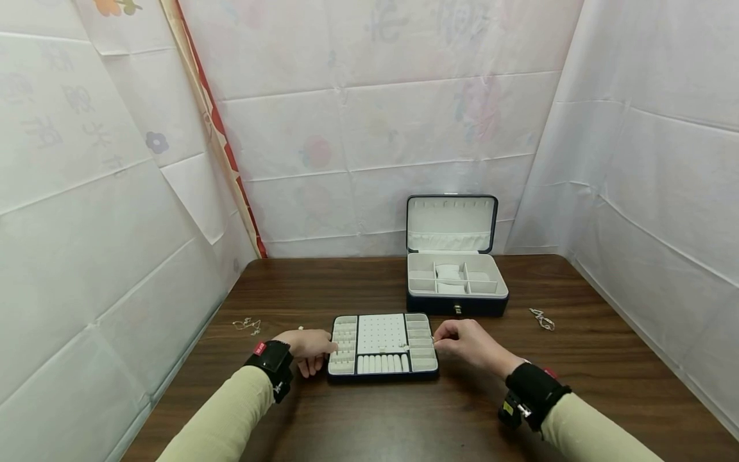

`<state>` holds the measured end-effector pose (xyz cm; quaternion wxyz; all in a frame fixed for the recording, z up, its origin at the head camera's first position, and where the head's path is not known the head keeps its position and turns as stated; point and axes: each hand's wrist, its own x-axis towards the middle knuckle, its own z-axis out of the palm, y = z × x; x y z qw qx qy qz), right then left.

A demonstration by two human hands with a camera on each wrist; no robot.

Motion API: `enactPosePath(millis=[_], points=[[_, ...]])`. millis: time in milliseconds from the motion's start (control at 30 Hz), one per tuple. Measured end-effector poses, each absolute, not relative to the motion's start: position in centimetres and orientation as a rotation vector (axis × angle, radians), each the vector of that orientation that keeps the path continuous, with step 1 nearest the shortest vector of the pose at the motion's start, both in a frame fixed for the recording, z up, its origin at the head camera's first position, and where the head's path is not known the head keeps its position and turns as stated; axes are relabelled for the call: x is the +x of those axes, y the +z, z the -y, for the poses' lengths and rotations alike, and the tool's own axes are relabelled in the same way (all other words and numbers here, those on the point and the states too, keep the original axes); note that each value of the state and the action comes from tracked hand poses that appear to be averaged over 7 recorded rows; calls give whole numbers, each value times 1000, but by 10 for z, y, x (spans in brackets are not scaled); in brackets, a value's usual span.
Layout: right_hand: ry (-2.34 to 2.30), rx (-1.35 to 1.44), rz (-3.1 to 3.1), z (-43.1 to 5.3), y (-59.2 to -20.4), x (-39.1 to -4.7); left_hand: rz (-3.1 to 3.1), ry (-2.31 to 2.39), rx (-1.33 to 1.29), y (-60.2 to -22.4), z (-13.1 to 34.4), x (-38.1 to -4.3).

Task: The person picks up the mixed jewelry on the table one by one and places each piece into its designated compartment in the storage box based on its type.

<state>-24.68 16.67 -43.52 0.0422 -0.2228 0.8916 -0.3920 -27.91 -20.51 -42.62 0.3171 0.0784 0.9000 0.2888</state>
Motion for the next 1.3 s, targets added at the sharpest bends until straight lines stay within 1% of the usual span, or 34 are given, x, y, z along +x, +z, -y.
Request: enactPosePath(millis=[300, 700, 1300], points=[[-1182, -664, -2711, -160, -436, -244, -2370, 757, 198, -427, 205, -279], [-1154, -774, -2732, -150, -439, -243, -2370, 754, 199, -425, 205, -277], [-1134, -786, -2686, -139, -443, -243, -2366, 756, 189, -428, 206, -281]])
